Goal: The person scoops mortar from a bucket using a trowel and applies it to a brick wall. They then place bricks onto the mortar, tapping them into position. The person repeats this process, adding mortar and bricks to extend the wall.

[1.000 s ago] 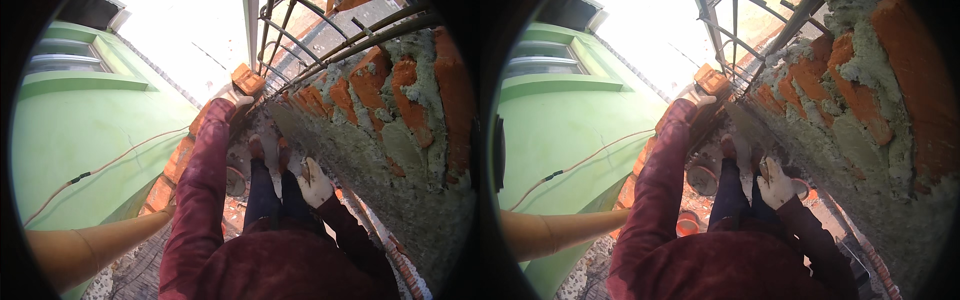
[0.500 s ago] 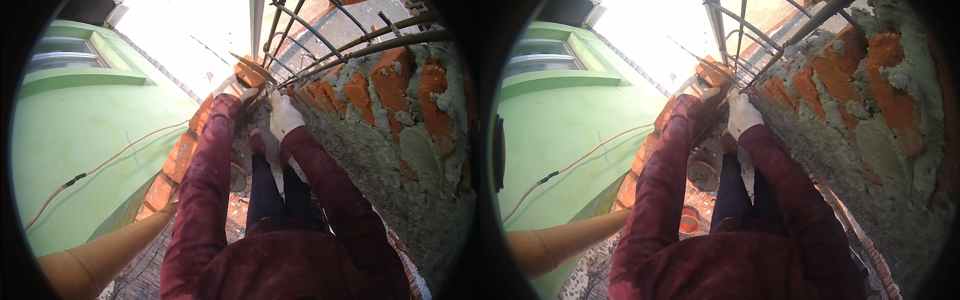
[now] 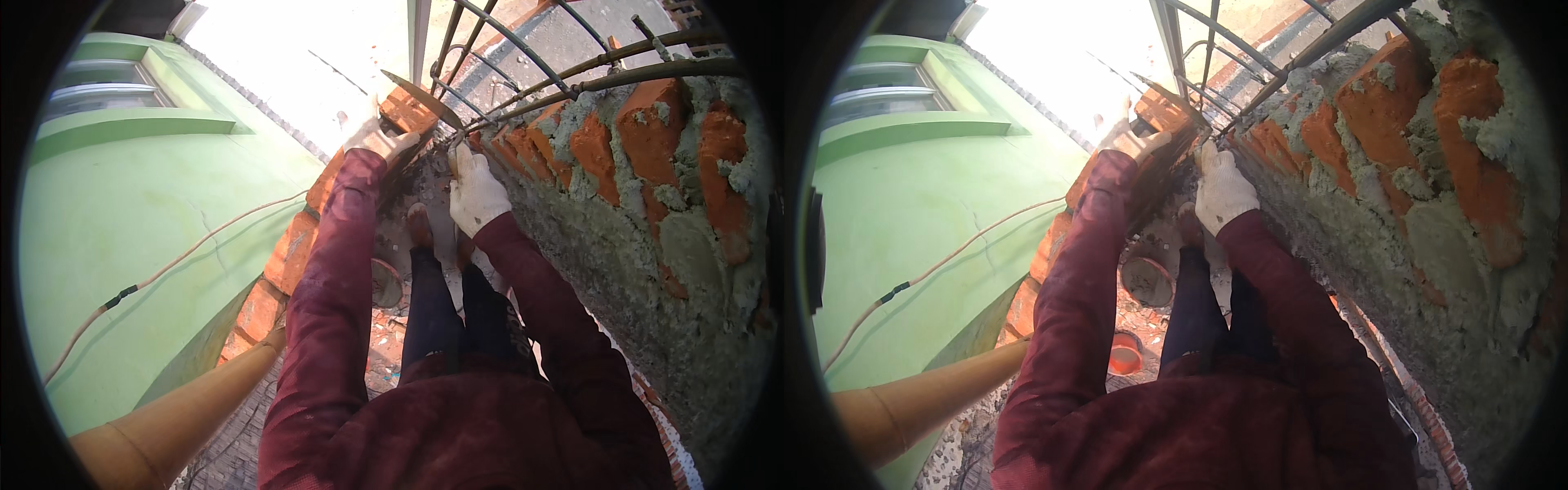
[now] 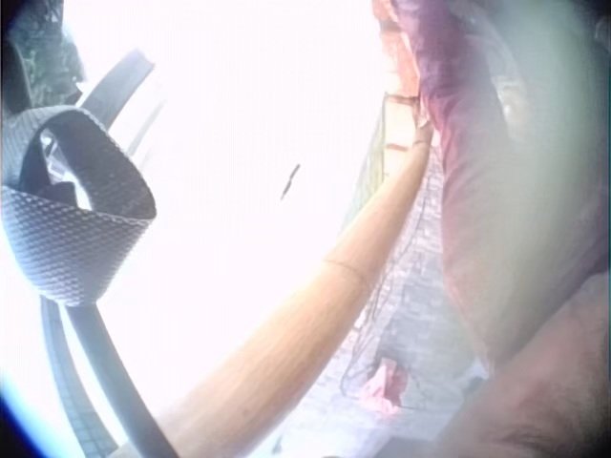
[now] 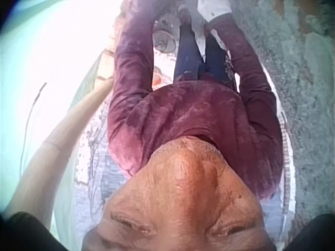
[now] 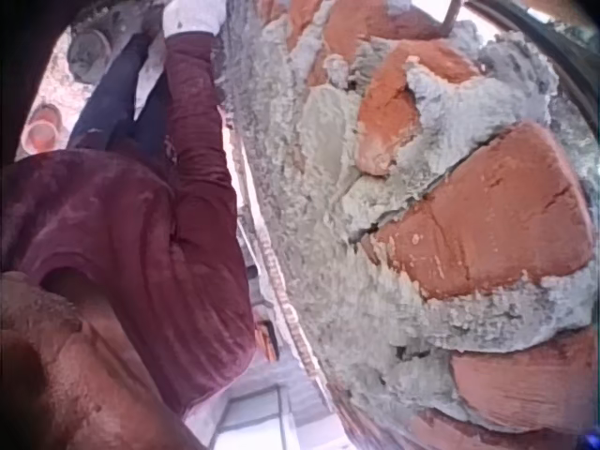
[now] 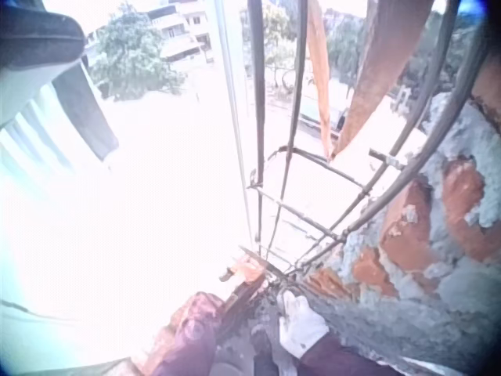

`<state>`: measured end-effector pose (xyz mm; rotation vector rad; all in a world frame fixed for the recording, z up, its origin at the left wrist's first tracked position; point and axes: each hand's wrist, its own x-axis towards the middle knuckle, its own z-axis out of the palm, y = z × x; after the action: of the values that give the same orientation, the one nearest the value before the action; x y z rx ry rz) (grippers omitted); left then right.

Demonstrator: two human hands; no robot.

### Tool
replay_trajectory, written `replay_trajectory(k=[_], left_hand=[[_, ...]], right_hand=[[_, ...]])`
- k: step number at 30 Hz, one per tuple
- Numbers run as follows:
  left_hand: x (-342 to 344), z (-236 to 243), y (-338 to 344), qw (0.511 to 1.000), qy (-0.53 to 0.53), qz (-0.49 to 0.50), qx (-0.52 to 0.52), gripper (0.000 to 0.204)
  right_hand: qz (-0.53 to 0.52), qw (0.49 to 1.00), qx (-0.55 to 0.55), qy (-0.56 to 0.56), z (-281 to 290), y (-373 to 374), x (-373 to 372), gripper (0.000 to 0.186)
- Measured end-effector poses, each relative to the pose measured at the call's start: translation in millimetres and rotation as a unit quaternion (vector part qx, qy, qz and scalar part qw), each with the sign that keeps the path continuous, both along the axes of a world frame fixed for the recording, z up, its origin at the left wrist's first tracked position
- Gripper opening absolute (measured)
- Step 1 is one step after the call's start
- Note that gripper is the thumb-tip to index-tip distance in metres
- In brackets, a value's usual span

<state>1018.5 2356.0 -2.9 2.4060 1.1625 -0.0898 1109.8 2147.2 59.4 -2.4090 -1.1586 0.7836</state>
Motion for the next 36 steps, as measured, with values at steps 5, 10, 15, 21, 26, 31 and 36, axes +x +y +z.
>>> replay_trajectory(k=[5, 10, 15, 21, 26, 31, 36], left_hand=[[-39.3, -71.6, 44.8, 0.791, -0.503, 0.290, -0.193, 0.075], [-71.9, -43.9, 23.9, 0.890, -0.411, 0.168, -0.106, 0.052], [-131.9, 5.0, -47.3, 0.899, -0.344, 0.256, -0.090, 0.046], [-256.3, 16.7, -171.1, 0.818, -0.371, 0.352, -0.264, 0.050], [-326.9, -28.9, -259.8, 0.835, -0.272, 0.383, -0.286, 0.048], [-391.7, -65.8, -306.3, 0.824, -0.208, 0.442, -0.286, 0.049], [-444.8, -81.1, -340.8, 0.774, -0.204, 0.500, -0.329, 0.047]], right_hand=[[-0.011, 0.997, -0.073, -0.014, 23.2, -89.6, -1.8, 0.047], [0.188, 0.930, -0.242, -0.205, 40.8, -81.9, 6.3, 0.030], [0.275, 0.881, -0.195, -0.332, 15.3, -0.7, 17.2, 0.021], [0.309, 0.838, -0.227, -0.388, 19.5, 55.5, 5.3, 0.021], [0.347, 0.860, -0.208, -0.310, 23.4, 44.9, -10.8, 0.026], [0.421, 0.855, -0.134, -0.271, 108.7, 20.9, -32.3, 0.028], [0.358, 0.882, -0.116, -0.283, 107.7, 123.5, -11.9, 0.028]])
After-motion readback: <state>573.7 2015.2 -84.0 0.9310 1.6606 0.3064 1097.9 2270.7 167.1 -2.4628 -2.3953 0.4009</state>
